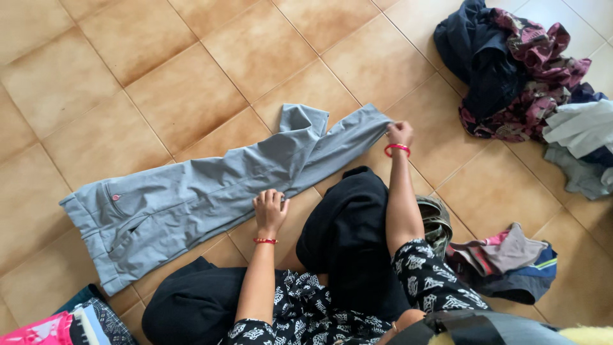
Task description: The person folds a pink dress and a pair of gray pants by hand while sitting on a tiled floor.
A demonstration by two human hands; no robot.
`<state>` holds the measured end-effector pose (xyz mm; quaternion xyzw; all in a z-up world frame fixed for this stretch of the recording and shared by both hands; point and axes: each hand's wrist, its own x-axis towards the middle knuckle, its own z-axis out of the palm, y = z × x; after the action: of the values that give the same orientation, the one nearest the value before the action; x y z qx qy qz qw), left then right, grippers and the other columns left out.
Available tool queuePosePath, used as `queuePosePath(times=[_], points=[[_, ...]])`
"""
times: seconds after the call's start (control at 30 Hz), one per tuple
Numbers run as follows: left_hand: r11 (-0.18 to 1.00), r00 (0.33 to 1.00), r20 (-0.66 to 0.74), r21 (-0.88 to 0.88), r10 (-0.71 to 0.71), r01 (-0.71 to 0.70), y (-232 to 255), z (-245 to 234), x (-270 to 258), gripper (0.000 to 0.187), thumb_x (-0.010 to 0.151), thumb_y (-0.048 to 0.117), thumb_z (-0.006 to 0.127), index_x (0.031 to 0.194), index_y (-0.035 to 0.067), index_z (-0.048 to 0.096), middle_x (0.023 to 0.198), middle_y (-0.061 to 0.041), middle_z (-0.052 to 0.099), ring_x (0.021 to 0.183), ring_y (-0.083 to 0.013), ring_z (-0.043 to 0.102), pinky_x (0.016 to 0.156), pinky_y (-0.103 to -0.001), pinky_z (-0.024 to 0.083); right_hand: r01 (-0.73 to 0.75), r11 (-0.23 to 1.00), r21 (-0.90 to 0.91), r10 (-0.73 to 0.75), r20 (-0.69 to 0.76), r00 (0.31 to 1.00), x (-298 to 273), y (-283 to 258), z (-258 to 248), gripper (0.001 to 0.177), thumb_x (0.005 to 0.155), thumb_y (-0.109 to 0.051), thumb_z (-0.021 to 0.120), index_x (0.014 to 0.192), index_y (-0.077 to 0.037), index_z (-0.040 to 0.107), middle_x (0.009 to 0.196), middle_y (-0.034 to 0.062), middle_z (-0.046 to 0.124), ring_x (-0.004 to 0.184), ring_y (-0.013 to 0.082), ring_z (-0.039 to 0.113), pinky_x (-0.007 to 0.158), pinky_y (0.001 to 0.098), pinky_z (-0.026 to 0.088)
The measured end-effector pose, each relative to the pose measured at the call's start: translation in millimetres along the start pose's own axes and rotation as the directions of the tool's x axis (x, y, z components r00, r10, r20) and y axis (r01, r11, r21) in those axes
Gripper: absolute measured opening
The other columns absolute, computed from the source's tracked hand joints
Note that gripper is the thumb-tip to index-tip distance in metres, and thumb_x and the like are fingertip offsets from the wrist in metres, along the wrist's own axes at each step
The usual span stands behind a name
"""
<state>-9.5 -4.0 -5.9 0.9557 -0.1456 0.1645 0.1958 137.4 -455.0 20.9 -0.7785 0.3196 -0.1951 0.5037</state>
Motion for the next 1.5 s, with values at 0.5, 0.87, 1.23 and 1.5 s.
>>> queuePosePath(times=[0.5, 0.87, 1.23, 1.5], points=[[0.916, 0.919, -0.074, 0.083, -0.388, 0.393, -41, -7, 4, 0.044, 0.091, 0.043, 0.068, 0.125, 0.015, 0.062, 0.138, -0.011, 0.055, 0.134, -0.0358, 0.044, 0.106, -0.062, 0.033, 0.383, 0.857, -0.345, -0.278, 0.317, 0.907, 7, -57, 127, 0.021, 0.086, -0.021, 0.067, 0.096, -0.007, 0.079, 0.093, 0.0179, 0.075, 0.089, 0.0336, 0.074, 0.080, 0.0435, 0.058], [0.828, 0.832, 0.092, 0.204, -0.548, 0.522, -82, 21, -24, 0.083, 0.096, 0.067, 0.047, 0.160, 0.016, 0.033, 0.172, -0.009, 0.018, 0.158, -0.0384, 0.006, 0.117, -0.073, 0.002, -0.578, 0.718, 0.387, 0.246, 0.636, 0.731, -30, -71, 198, 0.070, 0.071, -0.020, 0.086, 0.132, -0.008, 0.053, 0.096, 0.0105, 0.068, 0.081, 0.0227, 0.065, 0.068, 0.0358, 0.054], [0.875, 0.875, 0.041, 0.045, -0.483, 0.481, -60, 0, -8, 0.100, 0.080, 0.071, 0.068, 0.161, 0.023, 0.032, 0.171, -0.011, 0.019, 0.157, -0.0403, 0.010, 0.116, -0.075, 0.005, -0.869, 0.376, 0.323, 0.468, 0.743, 0.478, -52, -73, 157, 0.053, 0.081, -0.035, 0.080, 0.119, -0.007, 0.056, 0.098, 0.0094, 0.069, 0.088, 0.0245, 0.068, 0.082, 0.0413, 0.056], [0.948, 0.939, 0.133, 0.058, -0.317, 0.312, -52, -16, -1, 0.077, 0.075, 0.038, 0.079, 0.147, 0.029, 0.053, 0.165, -0.005, 0.035, 0.156, -0.0340, 0.023, 0.121, -0.066, 0.018, -0.806, 0.494, 0.326, 0.398, 0.740, 0.542, -62, -69, 200, 0.051, 0.081, -0.038, 0.082, 0.112, -0.004, 0.063, 0.093, 0.0112, 0.074, 0.087, 0.0277, 0.071, 0.084, 0.0427, 0.059]])
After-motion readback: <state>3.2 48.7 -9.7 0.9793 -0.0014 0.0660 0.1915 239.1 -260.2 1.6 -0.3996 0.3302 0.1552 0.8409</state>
